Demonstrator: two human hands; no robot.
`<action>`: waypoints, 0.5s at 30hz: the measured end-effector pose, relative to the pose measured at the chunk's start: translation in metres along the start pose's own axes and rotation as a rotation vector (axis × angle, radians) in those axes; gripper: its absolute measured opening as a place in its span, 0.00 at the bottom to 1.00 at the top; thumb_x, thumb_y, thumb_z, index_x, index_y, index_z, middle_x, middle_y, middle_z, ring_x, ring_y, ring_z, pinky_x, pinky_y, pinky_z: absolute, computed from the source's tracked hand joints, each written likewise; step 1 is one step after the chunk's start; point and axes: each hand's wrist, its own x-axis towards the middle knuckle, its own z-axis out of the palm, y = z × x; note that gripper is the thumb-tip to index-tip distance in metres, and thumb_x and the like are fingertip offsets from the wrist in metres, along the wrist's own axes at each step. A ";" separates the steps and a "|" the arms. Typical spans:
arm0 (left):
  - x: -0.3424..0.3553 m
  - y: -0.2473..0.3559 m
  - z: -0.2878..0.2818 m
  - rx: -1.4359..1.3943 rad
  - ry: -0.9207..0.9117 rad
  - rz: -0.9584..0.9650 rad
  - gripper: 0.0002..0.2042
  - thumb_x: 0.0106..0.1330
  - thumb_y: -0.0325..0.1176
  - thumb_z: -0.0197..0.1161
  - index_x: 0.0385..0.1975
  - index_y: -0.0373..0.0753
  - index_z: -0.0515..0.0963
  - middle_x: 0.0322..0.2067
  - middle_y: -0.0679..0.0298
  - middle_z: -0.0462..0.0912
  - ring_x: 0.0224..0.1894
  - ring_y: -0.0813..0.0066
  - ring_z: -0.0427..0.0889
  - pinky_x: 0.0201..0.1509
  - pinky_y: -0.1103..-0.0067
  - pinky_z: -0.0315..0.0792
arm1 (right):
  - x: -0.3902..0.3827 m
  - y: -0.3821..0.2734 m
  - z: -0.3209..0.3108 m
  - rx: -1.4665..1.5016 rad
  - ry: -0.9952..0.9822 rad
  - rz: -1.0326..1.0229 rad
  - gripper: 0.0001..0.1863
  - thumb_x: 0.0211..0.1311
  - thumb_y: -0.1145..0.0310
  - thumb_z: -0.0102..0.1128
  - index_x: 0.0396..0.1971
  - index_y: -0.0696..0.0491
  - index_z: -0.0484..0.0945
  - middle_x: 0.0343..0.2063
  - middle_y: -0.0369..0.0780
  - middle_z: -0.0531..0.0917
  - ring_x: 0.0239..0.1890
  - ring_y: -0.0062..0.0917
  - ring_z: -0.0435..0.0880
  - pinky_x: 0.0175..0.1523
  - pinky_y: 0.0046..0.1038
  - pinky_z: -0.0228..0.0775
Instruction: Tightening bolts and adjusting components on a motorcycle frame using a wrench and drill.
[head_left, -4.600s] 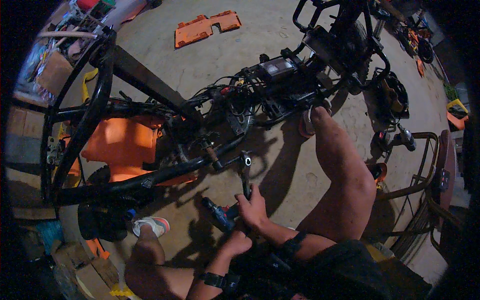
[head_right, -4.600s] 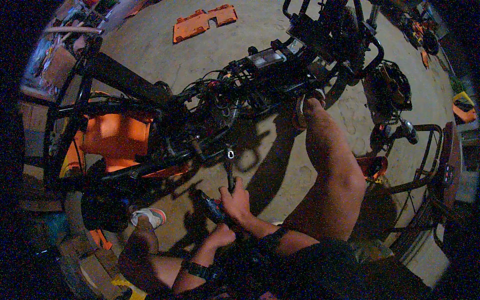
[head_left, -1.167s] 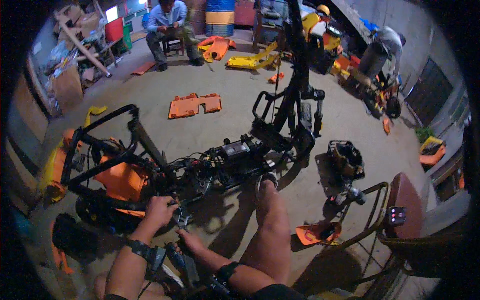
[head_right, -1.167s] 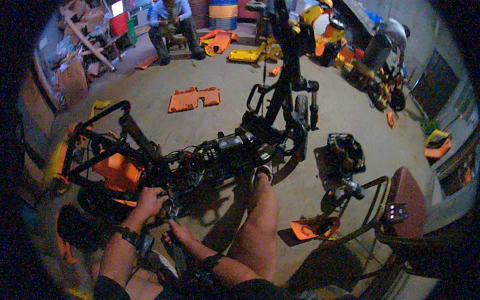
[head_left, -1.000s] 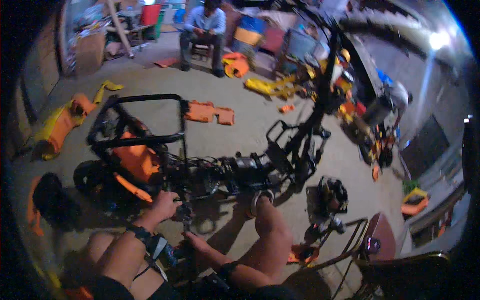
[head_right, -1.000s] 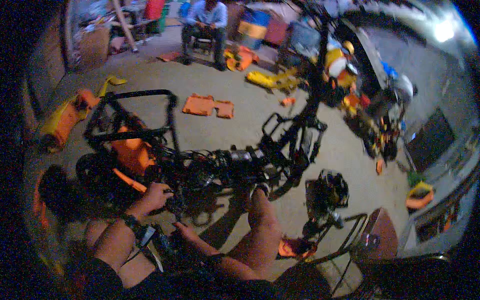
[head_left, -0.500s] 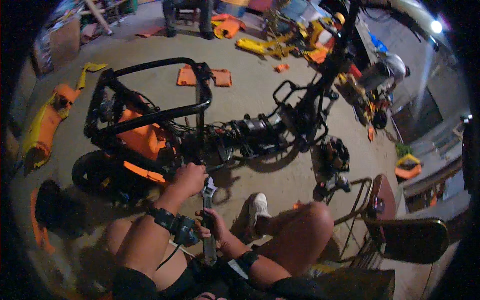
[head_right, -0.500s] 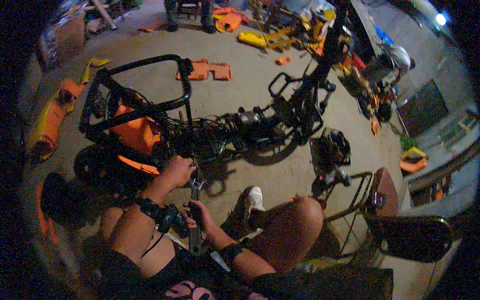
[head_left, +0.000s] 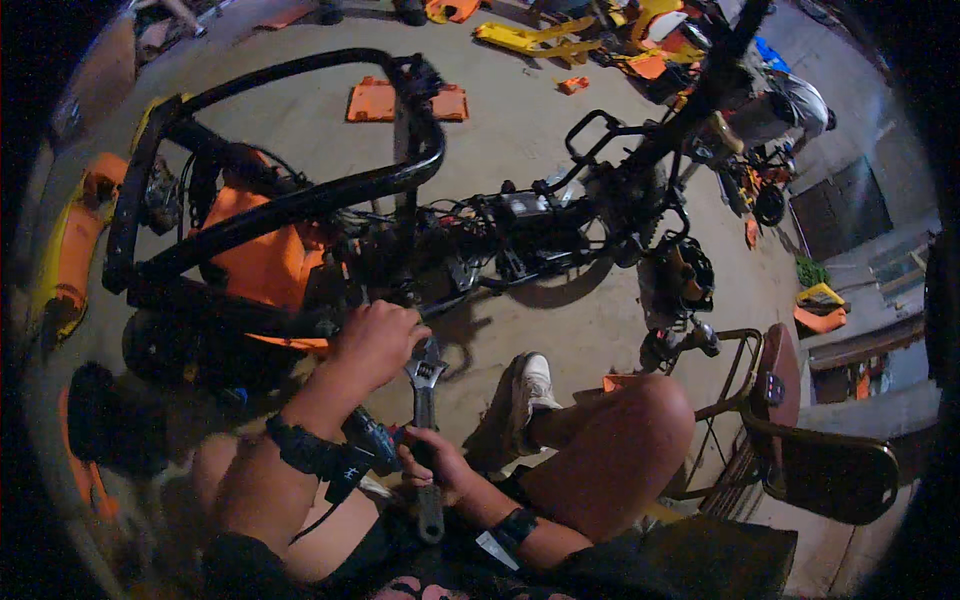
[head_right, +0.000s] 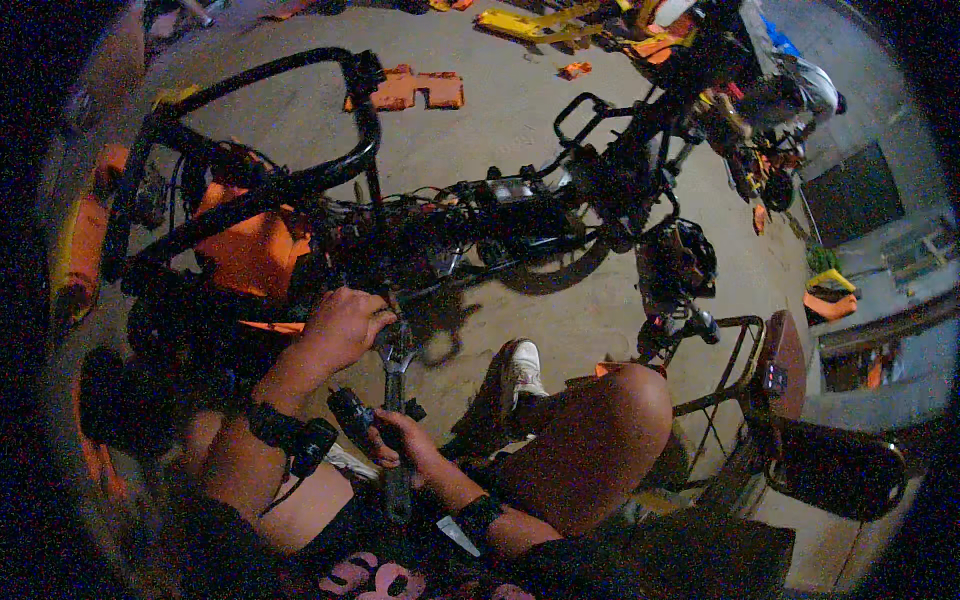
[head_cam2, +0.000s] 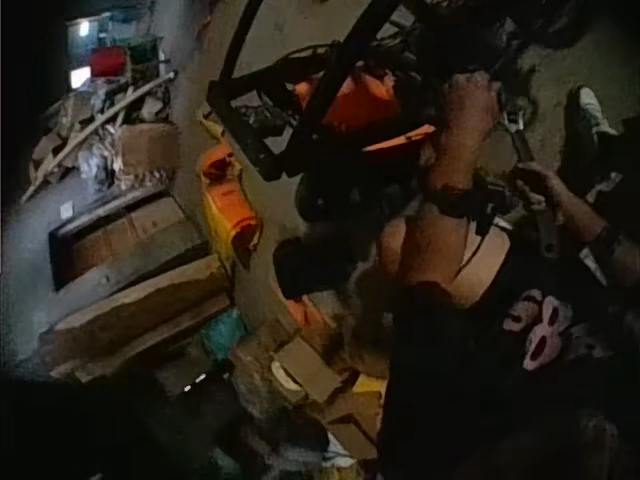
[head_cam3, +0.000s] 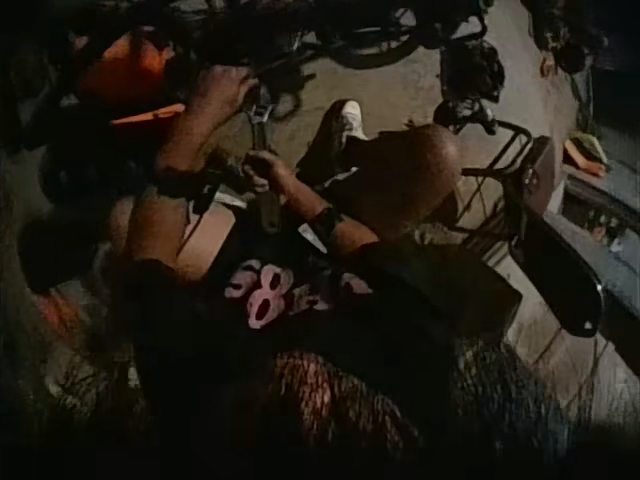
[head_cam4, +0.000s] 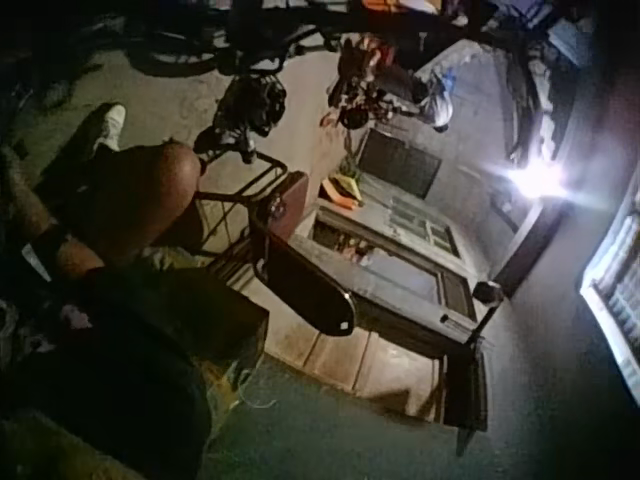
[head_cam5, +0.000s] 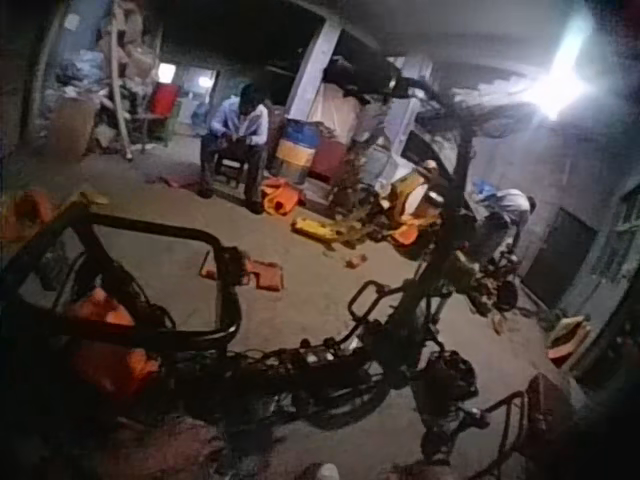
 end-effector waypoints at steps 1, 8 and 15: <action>0.001 -0.001 0.006 -0.032 0.012 0.007 0.12 0.60 0.41 0.57 0.29 0.38 0.77 0.29 0.54 0.80 0.36 0.55 0.79 0.41 0.64 0.73 | 0.002 0.002 -0.003 -0.057 0.017 -0.050 0.18 0.63 0.53 0.48 0.25 0.53 0.69 0.12 0.34 0.68 0.07 0.17 0.59 0.14 0.19 0.52; -0.003 -0.014 0.019 -0.089 0.202 0.069 0.10 0.61 0.37 0.56 0.28 0.36 0.77 0.28 0.53 0.79 0.33 0.54 0.80 0.38 0.64 0.73 | 0.006 0.046 0.008 -0.093 0.155 -0.019 0.22 0.65 0.47 0.44 0.27 0.53 0.69 0.15 0.36 0.71 0.09 0.18 0.62 0.15 0.19 0.54; 0.002 -0.007 0.011 -0.019 0.136 0.008 0.08 0.60 0.35 0.57 0.26 0.37 0.76 0.26 0.54 0.79 0.32 0.53 0.79 0.37 0.64 0.73 | 0.010 0.048 -0.003 -0.146 0.174 -0.133 0.27 0.64 0.43 0.41 0.25 0.54 0.68 0.14 0.37 0.69 0.09 0.21 0.61 0.16 0.22 0.53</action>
